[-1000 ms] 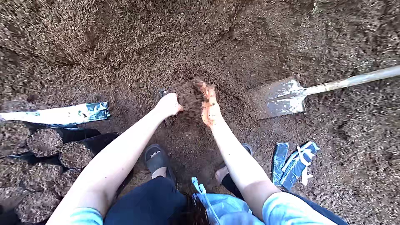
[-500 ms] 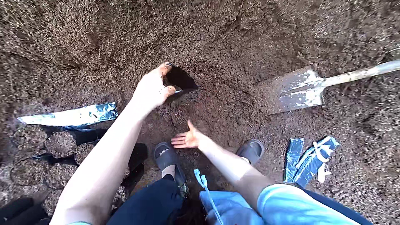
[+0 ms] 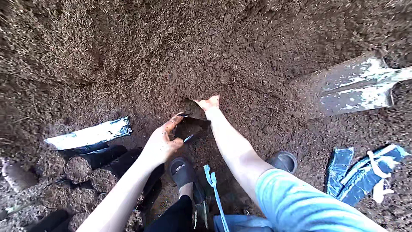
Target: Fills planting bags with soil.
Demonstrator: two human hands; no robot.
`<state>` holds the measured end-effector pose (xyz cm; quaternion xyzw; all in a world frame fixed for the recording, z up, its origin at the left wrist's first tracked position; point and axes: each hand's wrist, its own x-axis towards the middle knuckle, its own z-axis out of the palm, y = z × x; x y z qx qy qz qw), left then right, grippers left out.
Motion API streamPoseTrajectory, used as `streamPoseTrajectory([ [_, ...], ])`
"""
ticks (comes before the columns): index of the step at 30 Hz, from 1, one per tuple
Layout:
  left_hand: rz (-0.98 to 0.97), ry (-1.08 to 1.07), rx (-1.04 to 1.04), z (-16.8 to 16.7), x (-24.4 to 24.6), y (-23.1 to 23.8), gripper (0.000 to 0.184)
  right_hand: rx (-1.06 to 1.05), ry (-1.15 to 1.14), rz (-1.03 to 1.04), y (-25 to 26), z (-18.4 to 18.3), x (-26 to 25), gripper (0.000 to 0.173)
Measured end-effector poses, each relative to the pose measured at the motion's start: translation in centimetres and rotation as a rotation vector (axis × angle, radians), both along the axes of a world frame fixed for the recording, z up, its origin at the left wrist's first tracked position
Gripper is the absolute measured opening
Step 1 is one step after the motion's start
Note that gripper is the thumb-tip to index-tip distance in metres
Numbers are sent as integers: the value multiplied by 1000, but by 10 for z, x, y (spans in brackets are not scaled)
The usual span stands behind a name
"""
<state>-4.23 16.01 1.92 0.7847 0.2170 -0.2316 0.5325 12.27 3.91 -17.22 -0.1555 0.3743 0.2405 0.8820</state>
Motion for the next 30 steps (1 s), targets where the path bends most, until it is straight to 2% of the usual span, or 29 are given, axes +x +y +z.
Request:
streamPoseTrajectory([
  [3,-24,107,0,-41,14,-3,68,-44,-23,65,-11,9,8,80],
  [7,-51,112,23,-40,29,-3,70,-137,-135,274,-42,63,-3,80],
  [9,-59,93,28,-39,31,-8,69,-80,-191,333,-54,89,-11,77],
  [11,-40,88,35,-39,33,-13,59,48,-272,409,-61,113,-22,76],
  [13,14,99,67,-37,30,-20,40,26,-320,508,-65,136,-38,73],
  [15,47,127,125,-34,25,-26,39,-118,-347,635,-66,149,-51,61],
  [17,55,105,139,-33,15,-29,51,-348,-445,777,-66,155,-63,47],
  [19,31,66,178,-33,6,-33,58,-547,-540,883,-66,164,-74,47],
  [21,19,56,207,-31,-1,-35,69,-642,-652,1005,-67,177,-80,52],
  [23,6,19,215,-32,-7,-32,74,-736,-725,1122,-63,191,-84,47],
  [26,-8,-20,223,-33,-11,-29,78,-869,-968,1342,-64,192,-75,48],
  [28,-46,-42,245,-36,-12,-25,77,-978,-979,1279,-69,183,-66,48],
  [30,-161,-6,268,-43,-8,-20,78,-1010,-760,1105,-84,149,-57,47],
])
